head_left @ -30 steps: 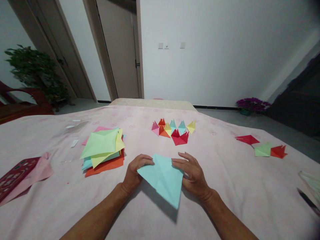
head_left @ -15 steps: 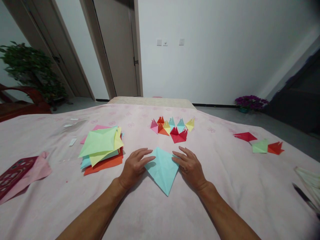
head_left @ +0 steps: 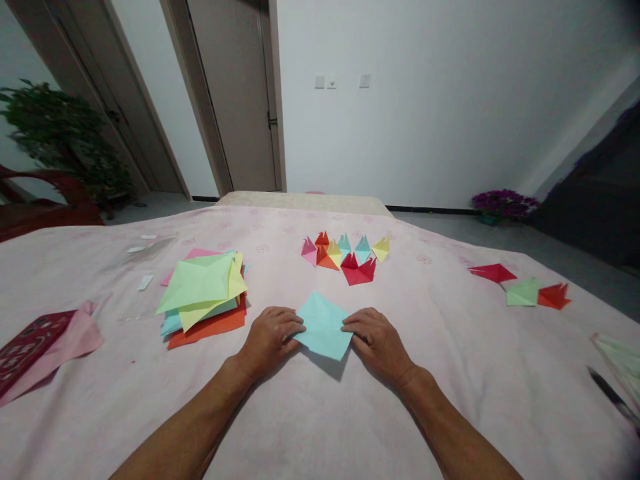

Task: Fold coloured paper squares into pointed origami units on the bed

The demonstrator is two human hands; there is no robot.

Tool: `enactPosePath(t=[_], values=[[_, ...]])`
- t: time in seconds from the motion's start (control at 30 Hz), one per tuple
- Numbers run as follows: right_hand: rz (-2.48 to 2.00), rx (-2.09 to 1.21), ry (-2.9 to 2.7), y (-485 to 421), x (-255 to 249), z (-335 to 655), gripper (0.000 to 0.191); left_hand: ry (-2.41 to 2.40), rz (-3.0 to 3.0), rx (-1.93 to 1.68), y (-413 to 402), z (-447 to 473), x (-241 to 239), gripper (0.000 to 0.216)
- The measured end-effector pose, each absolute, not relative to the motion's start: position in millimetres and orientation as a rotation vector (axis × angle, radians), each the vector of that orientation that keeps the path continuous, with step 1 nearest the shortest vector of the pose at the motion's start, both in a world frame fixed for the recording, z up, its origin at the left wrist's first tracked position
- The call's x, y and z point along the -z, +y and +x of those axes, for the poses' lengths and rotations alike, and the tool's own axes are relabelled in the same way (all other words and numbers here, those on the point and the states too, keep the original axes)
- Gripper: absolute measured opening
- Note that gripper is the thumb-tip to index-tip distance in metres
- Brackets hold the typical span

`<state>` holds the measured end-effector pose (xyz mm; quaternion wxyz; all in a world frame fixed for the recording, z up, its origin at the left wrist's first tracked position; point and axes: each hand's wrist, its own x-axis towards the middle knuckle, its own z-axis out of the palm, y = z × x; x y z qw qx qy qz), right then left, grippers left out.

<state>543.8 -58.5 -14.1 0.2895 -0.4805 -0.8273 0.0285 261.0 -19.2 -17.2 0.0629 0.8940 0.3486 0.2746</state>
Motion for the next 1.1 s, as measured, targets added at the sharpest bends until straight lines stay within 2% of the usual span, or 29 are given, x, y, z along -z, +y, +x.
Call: enactPosePath(t=[0.07,0.2,0.33,0.47,0.57,0.67,0.8,0.97,1.1], values=[[-1.38,-0.095,-2.155,-54,14,541,0.016,1.14,2.618,-0.887,-18,261,18,0.013],[-1.602,0.007,-2.076,-46,15,533,0.028,1.31,2.5,-0.914,-14,263,20,0.021],[-1.73,0.182,-2.034,-41,18,525,0.03,1.476,2.539,-0.85,-16,266,14,0.021],[-1.808,0.272,-1.984,-41,19,523,0.025,1.633,2.581,-0.767,-21,269,9,0.018],[-1.827,0.309,-1.953,-43,17,522,0.016,1.638,2.63,-0.872,-22,271,13,0.012],[-1.75,0.32,-1.984,-45,16,521,0.011,1.373,2.805,-0.945,-22,276,20,0.033],[-1.403,0.237,-2.214,-47,15,516,0.031,0.96,2.915,-0.72,-26,289,28,0.04],[-1.278,0.209,-2.322,-52,11,511,0.047,1.111,2.922,-0.477,-36,294,24,0.054],[-1.269,0.164,-2.41,-57,10,506,0.046,1.154,2.954,-0.33,-41,290,21,0.068]])
